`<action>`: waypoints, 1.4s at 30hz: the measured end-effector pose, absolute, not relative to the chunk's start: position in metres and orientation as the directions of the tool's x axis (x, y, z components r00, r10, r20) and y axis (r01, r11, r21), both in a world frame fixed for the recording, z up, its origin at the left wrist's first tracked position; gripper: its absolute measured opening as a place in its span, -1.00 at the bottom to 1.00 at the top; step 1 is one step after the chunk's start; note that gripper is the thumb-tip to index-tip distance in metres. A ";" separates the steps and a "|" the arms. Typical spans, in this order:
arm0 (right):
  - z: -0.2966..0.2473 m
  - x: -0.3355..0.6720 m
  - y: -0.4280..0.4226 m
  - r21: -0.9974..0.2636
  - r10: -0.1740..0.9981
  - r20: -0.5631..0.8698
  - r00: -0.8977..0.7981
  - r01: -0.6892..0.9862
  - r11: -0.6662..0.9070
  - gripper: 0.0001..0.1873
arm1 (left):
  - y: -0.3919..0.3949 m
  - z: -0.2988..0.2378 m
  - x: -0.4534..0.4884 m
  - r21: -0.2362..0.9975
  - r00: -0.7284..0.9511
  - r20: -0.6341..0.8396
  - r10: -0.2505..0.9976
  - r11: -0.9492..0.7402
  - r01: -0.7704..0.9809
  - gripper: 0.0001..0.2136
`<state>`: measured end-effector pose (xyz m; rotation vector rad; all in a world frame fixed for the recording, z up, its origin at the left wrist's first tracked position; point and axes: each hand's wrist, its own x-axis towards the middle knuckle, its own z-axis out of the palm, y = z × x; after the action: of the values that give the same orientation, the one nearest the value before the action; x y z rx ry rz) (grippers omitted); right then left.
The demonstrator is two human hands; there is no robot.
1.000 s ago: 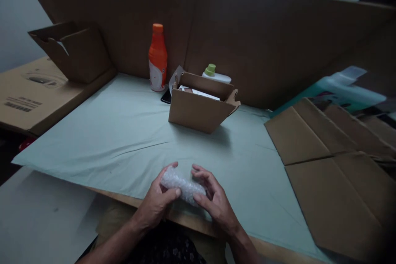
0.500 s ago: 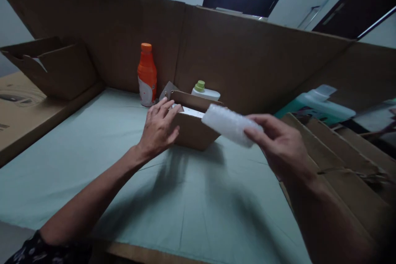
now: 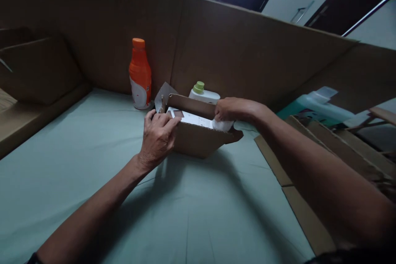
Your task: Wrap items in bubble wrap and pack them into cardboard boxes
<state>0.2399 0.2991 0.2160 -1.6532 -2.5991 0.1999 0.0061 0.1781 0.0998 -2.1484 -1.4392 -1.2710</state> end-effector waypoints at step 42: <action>0.218 0.251 0.271 -0.149 0.914 -0.293 -0.282 0.957 0.247 -0.77 | 0.180 0.097 0.007 0.216 0.128 0.831 0.541 -0.528 0.821 -0.80</action>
<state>0.2506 0.2707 0.2179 -1.9610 -2.5921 0.4943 0.0069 0.1800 0.0965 -2.1160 -1.3297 -1.3542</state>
